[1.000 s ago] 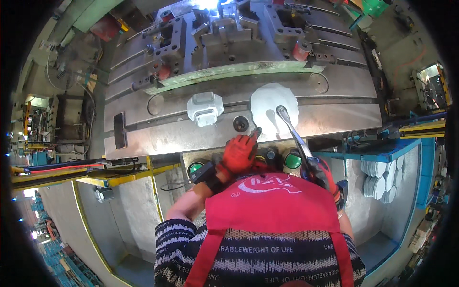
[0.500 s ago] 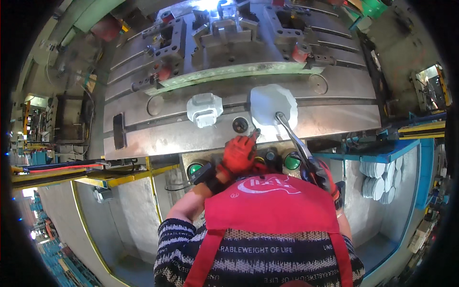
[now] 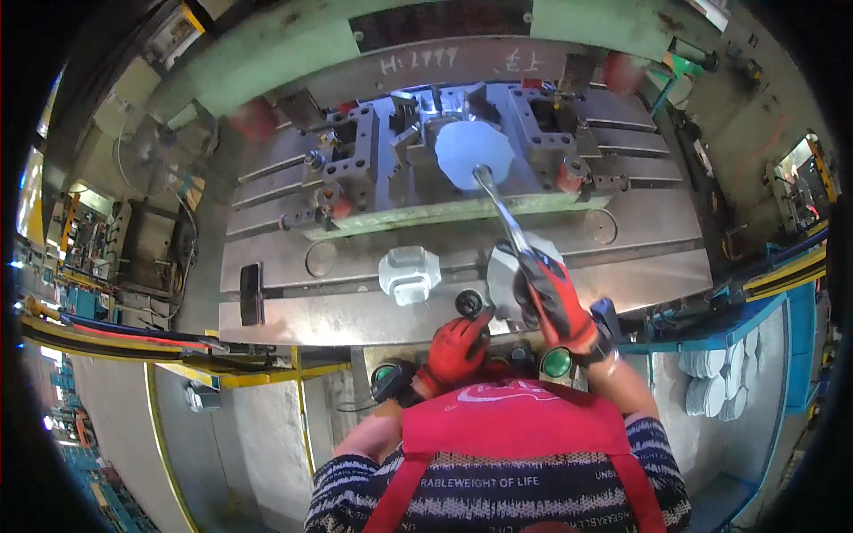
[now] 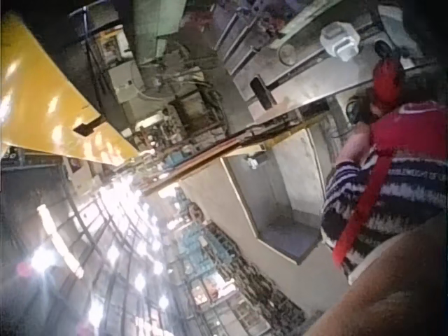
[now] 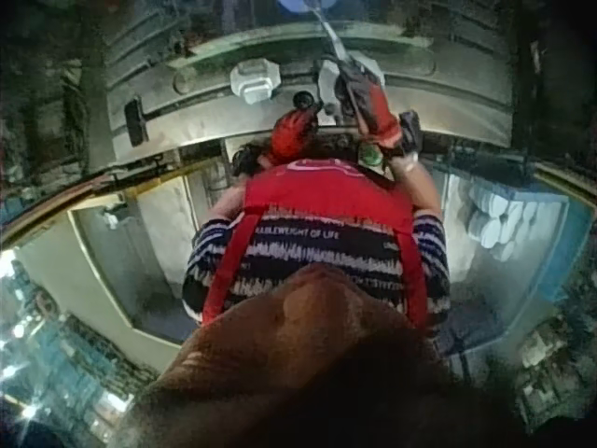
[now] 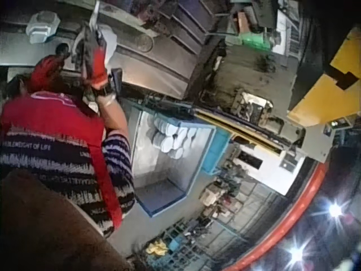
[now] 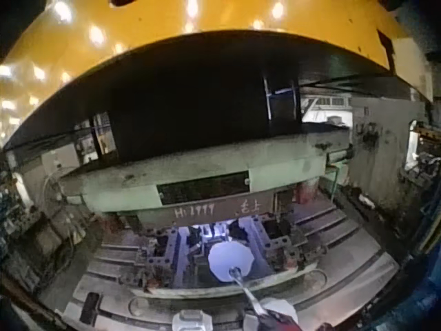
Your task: Operating a hydraulic metal press to shape flat metal pieces into formed parts.
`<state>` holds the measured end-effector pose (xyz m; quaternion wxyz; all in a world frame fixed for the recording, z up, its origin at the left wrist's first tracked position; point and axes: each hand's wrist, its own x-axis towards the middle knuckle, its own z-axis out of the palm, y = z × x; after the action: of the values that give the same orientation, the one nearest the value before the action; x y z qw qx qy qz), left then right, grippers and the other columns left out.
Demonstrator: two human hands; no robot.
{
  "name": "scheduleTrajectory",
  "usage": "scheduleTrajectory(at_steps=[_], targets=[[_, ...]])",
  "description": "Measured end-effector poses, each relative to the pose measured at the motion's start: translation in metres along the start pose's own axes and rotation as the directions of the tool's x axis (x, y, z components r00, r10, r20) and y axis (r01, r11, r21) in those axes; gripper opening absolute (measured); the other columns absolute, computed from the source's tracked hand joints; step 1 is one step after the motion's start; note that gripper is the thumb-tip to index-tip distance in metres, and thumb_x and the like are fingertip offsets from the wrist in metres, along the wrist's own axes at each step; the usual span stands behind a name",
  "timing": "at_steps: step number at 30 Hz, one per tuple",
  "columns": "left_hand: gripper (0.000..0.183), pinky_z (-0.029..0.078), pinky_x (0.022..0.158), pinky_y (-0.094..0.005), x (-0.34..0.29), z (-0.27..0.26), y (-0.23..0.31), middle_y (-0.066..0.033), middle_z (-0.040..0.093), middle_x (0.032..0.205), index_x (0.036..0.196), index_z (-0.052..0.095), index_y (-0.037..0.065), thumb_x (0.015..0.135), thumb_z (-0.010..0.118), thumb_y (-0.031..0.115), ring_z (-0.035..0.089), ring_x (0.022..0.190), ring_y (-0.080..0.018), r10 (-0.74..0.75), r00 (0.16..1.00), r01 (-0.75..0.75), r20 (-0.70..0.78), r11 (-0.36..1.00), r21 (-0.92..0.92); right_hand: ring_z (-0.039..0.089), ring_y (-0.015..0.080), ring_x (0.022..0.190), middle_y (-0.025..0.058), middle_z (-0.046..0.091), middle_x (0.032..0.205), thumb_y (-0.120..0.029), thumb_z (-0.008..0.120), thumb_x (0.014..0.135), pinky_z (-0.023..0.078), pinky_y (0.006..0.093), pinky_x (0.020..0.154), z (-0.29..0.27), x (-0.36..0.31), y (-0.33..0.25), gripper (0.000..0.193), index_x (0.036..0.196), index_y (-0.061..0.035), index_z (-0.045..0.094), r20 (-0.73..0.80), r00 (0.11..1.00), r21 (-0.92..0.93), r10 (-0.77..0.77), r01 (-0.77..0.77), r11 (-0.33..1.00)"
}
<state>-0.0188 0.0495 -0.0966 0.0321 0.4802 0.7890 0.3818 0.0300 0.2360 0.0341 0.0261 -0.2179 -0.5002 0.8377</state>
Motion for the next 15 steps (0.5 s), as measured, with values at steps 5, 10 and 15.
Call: scheduleTrajectory(at_steps=[5, 10, 15], targets=[[0.055, 0.046, 0.077, -0.0416, 0.000, -0.007, -0.007, -0.0142, 0.059, 0.094, 0.126, 0.049, 0.009, 0.074, 0.064, 0.014, 0.057, 0.086, -0.0322, -0.055, 0.998, 0.054, -0.024, 0.998, -0.036, 0.042, 0.0089, 0.040, 0.0011, 0.047, 0.061, -0.035, 0.046, 0.095, 0.032, 0.0231, 0.035, 0.007, 0.075, -0.002, 0.029, 0.103, -0.0088, 0.055, 0.088, 0.987, -0.092, -0.134, 0.142, 0.986], [0.056, 0.047, 0.075, -0.0416, -0.005, -0.009, -0.018, -0.0146, 0.059, 0.094, 0.127, 0.048, 0.009, 0.073, 0.065, 0.014, 0.057, 0.086, -0.0322, -0.068, 0.997, 0.067, -0.028, 0.997, -0.032, 0.041, 0.0080, 0.043, -0.0004, 0.048, 0.062, -0.030, 0.047, 0.093, 0.031, 0.0218, 0.037, 0.013, 0.115, -0.011, 0.023, 0.105, -0.0115, 0.054, 0.159, 0.962, -0.052, -0.221, 0.231, 0.971], [0.057, 0.047, 0.075, -0.0414, -0.007, -0.007, -0.021, -0.0143, 0.059, 0.094, 0.127, 0.048, 0.009, 0.073, 0.065, 0.014, 0.057, 0.086, -0.0318, -0.082, 0.996, 0.082, -0.020, 0.997, -0.006, 0.041, 0.0069, 0.045, -0.0014, 0.050, 0.061, -0.033, 0.049, 0.092, 0.030, 0.0217, 0.040, 0.005, 0.135, -0.019, 0.022, 0.093, -0.0119, 0.055, 0.209, 0.970, 0.033, -0.125, 0.120, 0.992]])
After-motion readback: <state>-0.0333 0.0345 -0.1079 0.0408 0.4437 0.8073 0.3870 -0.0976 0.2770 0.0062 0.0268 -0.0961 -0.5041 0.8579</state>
